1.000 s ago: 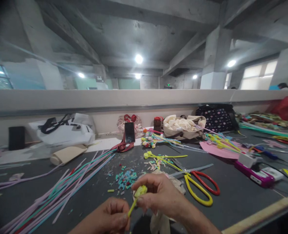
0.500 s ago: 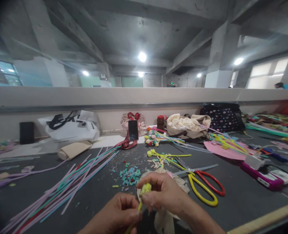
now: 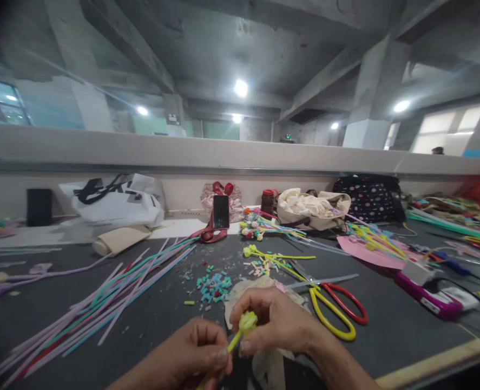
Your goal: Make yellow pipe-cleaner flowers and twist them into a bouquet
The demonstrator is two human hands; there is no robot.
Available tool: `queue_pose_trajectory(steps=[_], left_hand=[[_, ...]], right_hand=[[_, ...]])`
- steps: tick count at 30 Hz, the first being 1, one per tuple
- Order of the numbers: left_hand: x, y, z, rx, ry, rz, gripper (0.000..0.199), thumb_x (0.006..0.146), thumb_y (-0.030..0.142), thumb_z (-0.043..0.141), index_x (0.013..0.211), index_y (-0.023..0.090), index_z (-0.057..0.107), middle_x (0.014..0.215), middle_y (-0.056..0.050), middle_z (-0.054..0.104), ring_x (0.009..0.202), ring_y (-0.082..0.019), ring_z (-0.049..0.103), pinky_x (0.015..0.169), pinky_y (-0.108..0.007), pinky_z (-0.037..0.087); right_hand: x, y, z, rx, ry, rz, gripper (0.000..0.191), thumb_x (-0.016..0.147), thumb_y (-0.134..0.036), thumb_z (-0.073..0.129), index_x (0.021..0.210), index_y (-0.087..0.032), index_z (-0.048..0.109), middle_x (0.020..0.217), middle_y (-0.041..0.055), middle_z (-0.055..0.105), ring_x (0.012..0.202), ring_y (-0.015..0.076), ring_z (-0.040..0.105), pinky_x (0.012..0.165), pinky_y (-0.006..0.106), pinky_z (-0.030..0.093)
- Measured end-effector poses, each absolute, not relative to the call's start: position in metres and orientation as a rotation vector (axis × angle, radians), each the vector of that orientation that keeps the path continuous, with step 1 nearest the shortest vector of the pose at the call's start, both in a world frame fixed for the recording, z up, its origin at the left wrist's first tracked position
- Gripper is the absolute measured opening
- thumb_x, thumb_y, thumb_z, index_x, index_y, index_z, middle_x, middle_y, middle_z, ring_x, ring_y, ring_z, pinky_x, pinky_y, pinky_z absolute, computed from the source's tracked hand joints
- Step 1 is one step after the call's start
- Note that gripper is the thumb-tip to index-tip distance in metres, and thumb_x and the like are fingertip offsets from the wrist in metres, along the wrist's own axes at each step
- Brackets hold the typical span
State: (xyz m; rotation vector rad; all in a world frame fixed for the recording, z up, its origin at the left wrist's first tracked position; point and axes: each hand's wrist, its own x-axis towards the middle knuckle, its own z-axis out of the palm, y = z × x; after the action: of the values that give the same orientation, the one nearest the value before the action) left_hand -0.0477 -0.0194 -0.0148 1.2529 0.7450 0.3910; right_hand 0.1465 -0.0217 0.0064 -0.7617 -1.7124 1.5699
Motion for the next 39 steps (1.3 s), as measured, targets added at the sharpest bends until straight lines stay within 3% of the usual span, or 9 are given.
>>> queue_pose_trajectory(steps=[13, 16, 19, 23, 26, 32, 35, 37, 39], left_hand=[[-0.046, -0.017, -0.014, 1.277, 0.779, 0.350, 0.025, 0.064, 0.037, 0.060, 0.064, 0.013, 0.061, 0.038, 0.006, 0.052, 0.025, -0.002, 0.027, 0.030, -0.018, 0.013], [-0.043, -0.019, -0.018, 1.231, 0.777, 0.432, 0.024, 0.060, 0.036, 0.064, 0.066, 0.013, 0.060, 0.041, 0.005, 0.055, 0.030, -0.003, 0.037, 0.032, -0.016, 0.019], [-0.041, -0.020, -0.020, 1.166, 0.773, 0.523, 0.027, 0.053, 0.034, 0.070, 0.066, 0.015, 0.055, 0.038, 0.006, 0.055, 0.031, -0.005, 0.042, 0.032, -0.015, 0.021], [-0.042, -0.016, -0.021, 1.148, 0.767, 0.536, 0.026, 0.060, 0.037, 0.065, 0.062, 0.016, 0.052, 0.040, 0.003, 0.059, 0.023, -0.001, 0.028, 0.028, -0.015, 0.014], [-0.043, -0.011, -0.021, 1.120, 0.755, 0.545, 0.027, 0.061, 0.040, 0.063, 0.062, 0.015, 0.053, 0.040, 0.002, 0.059, 0.022, -0.002, 0.028, 0.027, -0.015, 0.013], [-0.045, -0.007, -0.022, 1.063, 0.703, 0.484, 0.038, 0.057, 0.049, 0.064, 0.066, 0.013, 0.056, 0.040, 0.001, 0.060, 0.020, -0.002, 0.029, 0.025, -0.016, 0.013], [-0.045, -0.008, -0.023, 1.048, 0.703, 0.487, 0.038, 0.057, 0.049, 0.065, 0.065, 0.013, 0.057, 0.039, 0.001, 0.060, 0.020, -0.002, 0.030, 0.026, -0.016, 0.013], [-0.046, -0.008, -0.022, 1.063, 0.698, 0.477, 0.039, 0.057, 0.050, 0.064, 0.066, 0.013, 0.057, 0.038, 0.001, 0.060, 0.019, -0.003, 0.030, 0.026, -0.016, 0.012], [-0.046, -0.008, -0.022, 1.079, 0.694, 0.476, 0.040, 0.058, 0.051, 0.063, 0.067, 0.013, 0.058, 0.038, 0.001, 0.059, 0.019, -0.003, 0.030, 0.027, -0.017, 0.011]], right_hand=[[0.144, -0.019, -0.001, -0.861, -1.616, 1.582, 0.020, 0.058, -0.020, 0.074, 0.073, -0.013, 0.064, 0.058, -0.0038, 0.058, 0.040, 0.0046, 0.051, 0.037, 0.013, 0.038], [0.143, -0.019, -0.002, -0.862, -1.603, 1.576, 0.018, 0.058, -0.021, 0.073, 0.072, -0.014, 0.064, 0.058, -0.0042, 0.059, 0.042, 0.0050, 0.052, 0.038, 0.013, 0.037], [0.145, -0.018, 0.002, -0.873, -1.618, 1.565, 0.029, 0.056, -0.019, 0.073, 0.084, -0.017, 0.066, 0.060, -0.0034, 0.062, 0.048, 0.0079, 0.055, 0.041, 0.015, 0.039], [0.149, -0.016, 0.009, -1.023, -1.569, 1.398, 0.036, 0.068, -0.028, 0.062, 0.104, -0.022, 0.061, 0.084, 0.0028, 0.067, 0.048, 0.0095, 0.057, 0.036, 0.015, 0.035], [0.150, -0.013, 0.011, -1.090, -1.431, 1.260, 0.027, 0.076, -0.037, 0.053, 0.091, -0.017, 0.065, 0.081, 0.0042, 0.067, 0.045, 0.0079, 0.054, 0.035, 0.016, 0.032], [0.145, -0.010, 0.008, -1.128, -1.354, 1.184, 0.011, 0.066, -0.024, 0.064, 0.069, -0.013, 0.063, 0.047, -0.0064, 0.052, 0.036, 0.0026, 0.036, 0.034, 0.014, 0.024], [0.143, -0.013, 0.009, -1.141, -1.350, 1.172, 0.016, 0.068, -0.025, 0.061, 0.058, -0.013, 0.059, 0.039, -0.0084, 0.044, 0.031, 0.0021, 0.029, 0.032, 0.014, 0.019], [0.144, -0.014, 0.008, -1.155, -1.349, 1.177, 0.016, 0.069, -0.026, 0.059, 0.060, -0.013, 0.060, 0.039, -0.0077, 0.045, 0.032, 0.0034, 0.033, 0.032, 0.015, 0.022], [0.144, -0.015, 0.005, -1.102, -1.407, 1.213, 0.014, 0.065, -0.023, 0.064, 0.077, -0.015, 0.065, 0.056, -0.0037, 0.058, 0.042, 0.0066, 0.046, 0.038, 0.016, 0.032]])
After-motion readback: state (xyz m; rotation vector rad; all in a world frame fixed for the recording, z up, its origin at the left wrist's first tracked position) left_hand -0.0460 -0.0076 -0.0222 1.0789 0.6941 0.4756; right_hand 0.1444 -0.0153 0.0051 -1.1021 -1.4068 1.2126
